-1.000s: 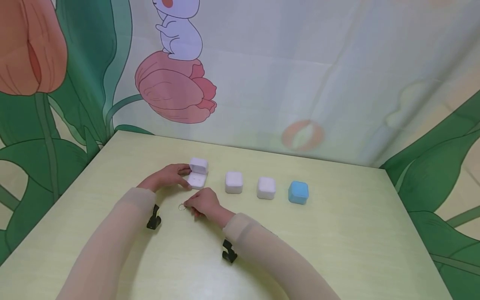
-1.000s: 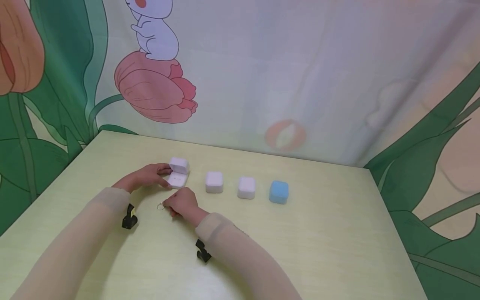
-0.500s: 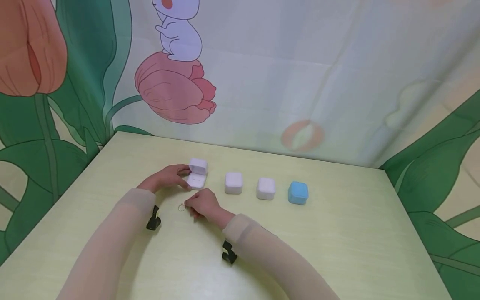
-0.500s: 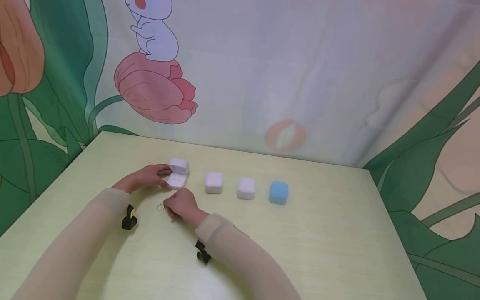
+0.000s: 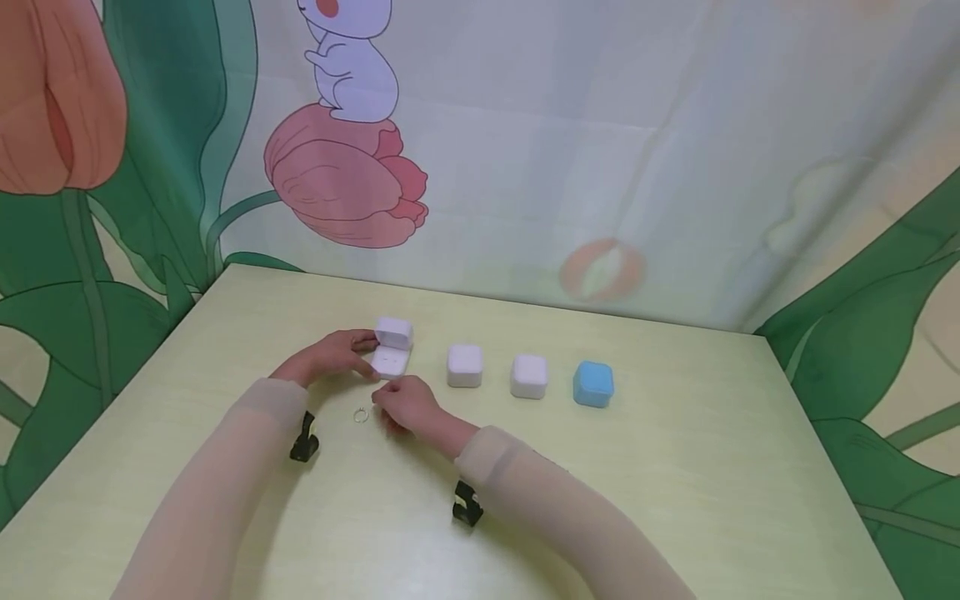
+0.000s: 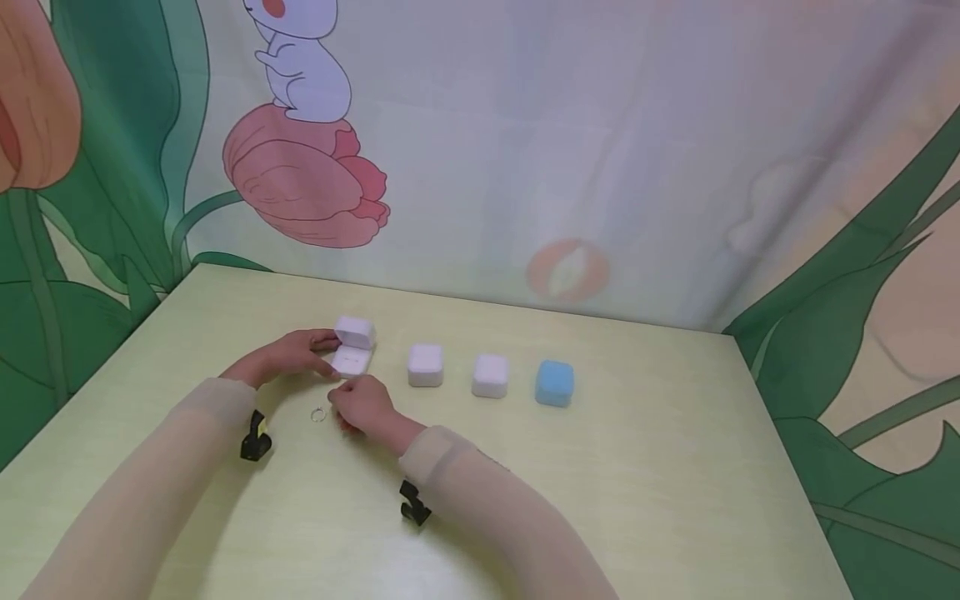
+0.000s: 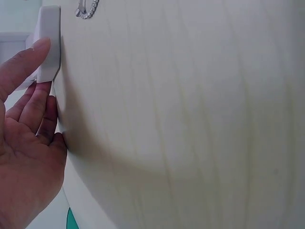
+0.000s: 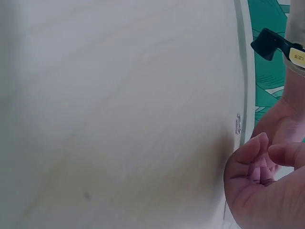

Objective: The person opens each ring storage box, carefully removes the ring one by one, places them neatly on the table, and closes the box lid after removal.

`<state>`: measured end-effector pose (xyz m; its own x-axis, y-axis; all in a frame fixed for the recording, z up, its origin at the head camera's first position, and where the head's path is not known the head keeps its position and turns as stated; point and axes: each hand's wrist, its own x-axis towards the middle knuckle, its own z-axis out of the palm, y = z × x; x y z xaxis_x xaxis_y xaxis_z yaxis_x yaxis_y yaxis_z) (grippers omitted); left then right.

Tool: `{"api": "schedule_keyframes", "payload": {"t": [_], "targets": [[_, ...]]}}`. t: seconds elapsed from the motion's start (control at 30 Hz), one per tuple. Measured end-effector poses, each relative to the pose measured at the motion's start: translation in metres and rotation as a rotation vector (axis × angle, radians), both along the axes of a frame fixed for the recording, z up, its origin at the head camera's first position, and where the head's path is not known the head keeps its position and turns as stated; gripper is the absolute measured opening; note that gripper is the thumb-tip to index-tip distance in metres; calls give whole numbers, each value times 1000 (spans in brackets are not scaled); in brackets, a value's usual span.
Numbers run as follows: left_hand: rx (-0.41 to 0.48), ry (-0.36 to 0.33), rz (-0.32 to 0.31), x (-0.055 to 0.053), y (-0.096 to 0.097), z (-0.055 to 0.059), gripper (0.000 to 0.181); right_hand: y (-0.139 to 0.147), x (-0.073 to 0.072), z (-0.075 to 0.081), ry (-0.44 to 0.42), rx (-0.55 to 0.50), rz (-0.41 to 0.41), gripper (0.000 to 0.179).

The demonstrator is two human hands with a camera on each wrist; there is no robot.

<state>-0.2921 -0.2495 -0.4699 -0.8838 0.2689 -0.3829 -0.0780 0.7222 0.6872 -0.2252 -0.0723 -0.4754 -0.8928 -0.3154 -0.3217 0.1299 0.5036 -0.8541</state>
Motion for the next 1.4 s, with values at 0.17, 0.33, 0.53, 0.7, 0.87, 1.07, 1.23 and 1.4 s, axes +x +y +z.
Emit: {"api": "schedule_keyframes", "payload": {"t": [0.17,0.33,0.53,0.7,0.87,1.07,1.23,1.4], "targets": [[6,-3,13,0,1,-2,89,4,-2,7,24,-11,-1,24],[31,-7,19,1,1,-1,89,7,-9,12,48,-69,-5,24],[36,-13,21,2,2,1,90,10,-18,20,137,-132,-24,22],[10,-5,15,-1,1,-2,90,12,-25,29,203,-188,-81,25],[6,-1,12,-2,1,-3,89,14,-34,36,288,-176,-141,29],[11,-1,8,-3,1,-2,90,14,-49,37,312,-166,-170,44],[19,-6,12,-3,1,0,89,16,-56,32,248,-122,-130,56],[12,-12,9,-4,3,2,89,17,-61,23,112,-110,-112,60]]}}
